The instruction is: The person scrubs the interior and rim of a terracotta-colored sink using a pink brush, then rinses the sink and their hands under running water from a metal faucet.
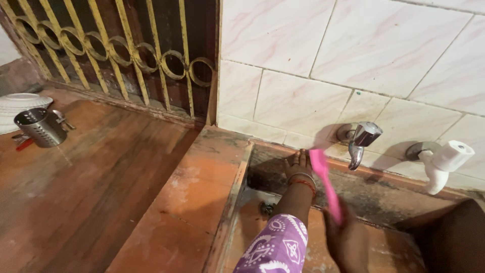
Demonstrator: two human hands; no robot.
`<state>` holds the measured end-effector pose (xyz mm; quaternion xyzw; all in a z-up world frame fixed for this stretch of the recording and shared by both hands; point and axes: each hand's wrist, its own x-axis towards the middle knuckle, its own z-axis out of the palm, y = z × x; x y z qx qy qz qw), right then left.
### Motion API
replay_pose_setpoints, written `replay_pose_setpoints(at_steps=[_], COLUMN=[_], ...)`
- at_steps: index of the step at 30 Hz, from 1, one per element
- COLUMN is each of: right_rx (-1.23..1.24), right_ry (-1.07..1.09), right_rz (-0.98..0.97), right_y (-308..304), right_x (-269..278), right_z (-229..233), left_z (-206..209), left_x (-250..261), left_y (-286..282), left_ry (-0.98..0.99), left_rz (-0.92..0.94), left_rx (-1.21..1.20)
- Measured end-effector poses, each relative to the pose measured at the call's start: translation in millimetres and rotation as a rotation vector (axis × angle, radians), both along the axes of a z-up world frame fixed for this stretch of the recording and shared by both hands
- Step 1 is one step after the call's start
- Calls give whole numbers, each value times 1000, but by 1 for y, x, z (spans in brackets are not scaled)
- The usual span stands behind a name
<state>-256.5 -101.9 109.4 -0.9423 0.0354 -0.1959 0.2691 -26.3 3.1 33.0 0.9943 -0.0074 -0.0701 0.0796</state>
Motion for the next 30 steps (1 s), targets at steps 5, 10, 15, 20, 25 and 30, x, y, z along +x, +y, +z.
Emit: replay_pose_setpoints(at_steps=[5, 10, 15, 20, 25, 30], right_rx=[6, 1, -53, -3, -125, -75], right_ry=[27, 18, 80, -18, 125, 35], right_rz=[-3, -73, -126, 23, -58, -171], right_y=[-7, -39, -34, -8, -19, -49], right_x=[0, 5, 7, -4, 1, -2], right_z=[13, 22, 22, 6, 11, 28], left_z=[9, 25, 16, 10, 22, 7], left_x=[-8, -24, -16, -19, -27, -16], left_y=[8, 12, 10, 8, 14, 11], left_ry=[76, 94, -44, 8, 41, 1], left_rz=[-59, -73, -42, -28, -63, -58], left_rx=[29, 23, -22, -17, -20, -14])
